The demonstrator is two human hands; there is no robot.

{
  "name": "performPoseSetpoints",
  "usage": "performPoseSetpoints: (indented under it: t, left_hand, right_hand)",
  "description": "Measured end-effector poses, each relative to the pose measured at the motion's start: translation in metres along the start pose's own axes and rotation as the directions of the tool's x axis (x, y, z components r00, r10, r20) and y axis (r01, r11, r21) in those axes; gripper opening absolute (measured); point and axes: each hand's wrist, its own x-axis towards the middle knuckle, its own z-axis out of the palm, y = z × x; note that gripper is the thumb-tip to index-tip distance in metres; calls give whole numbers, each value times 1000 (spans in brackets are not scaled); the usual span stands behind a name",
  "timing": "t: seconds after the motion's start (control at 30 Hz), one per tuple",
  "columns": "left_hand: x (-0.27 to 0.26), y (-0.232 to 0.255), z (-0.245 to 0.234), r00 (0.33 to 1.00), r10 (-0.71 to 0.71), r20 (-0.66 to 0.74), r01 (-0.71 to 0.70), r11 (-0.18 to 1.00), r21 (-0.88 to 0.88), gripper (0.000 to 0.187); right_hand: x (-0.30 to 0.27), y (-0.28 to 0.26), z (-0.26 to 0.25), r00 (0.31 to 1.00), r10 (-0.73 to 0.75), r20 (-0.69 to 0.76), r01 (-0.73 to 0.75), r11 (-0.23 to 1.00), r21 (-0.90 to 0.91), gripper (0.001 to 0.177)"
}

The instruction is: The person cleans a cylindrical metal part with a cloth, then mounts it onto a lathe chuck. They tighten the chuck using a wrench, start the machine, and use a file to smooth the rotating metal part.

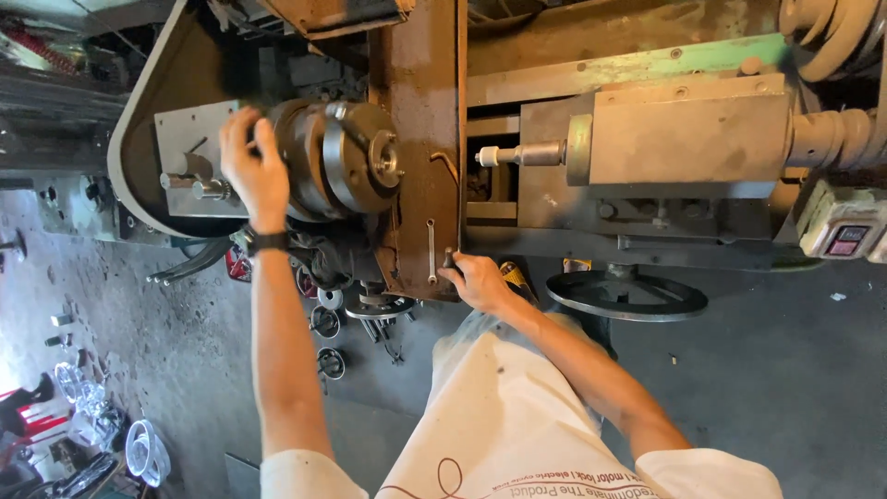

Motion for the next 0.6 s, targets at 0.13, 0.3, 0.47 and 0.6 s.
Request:
performPoseSetpoints:
  t: [0.13, 0.3, 0.47, 0.6]
  left_hand:
    - [30, -29, 18, 866, -49, 498, 9, 997, 81, 22]
    - [53, -25, 28, 659, -192, 727, 124, 981, 146, 35]
    - [29, -20, 23, 791, -358, 496, 244, 928, 281, 45]
    - [16, -4, 11, 897, -230, 378, 157, 964, 213, 34]
  right_hand:
    - [65, -73, -75, 973, -99, -206, 150, 957, 249, 18]
    - [177, -113, -129, 929, -201, -311, 282, 928, 243, 24]
    - [274, -69, -80, 934, -276, -228, 259, 961, -98, 21]
    - [288, -66, -65, 957, -240, -163, 232, 971, -64, 29]
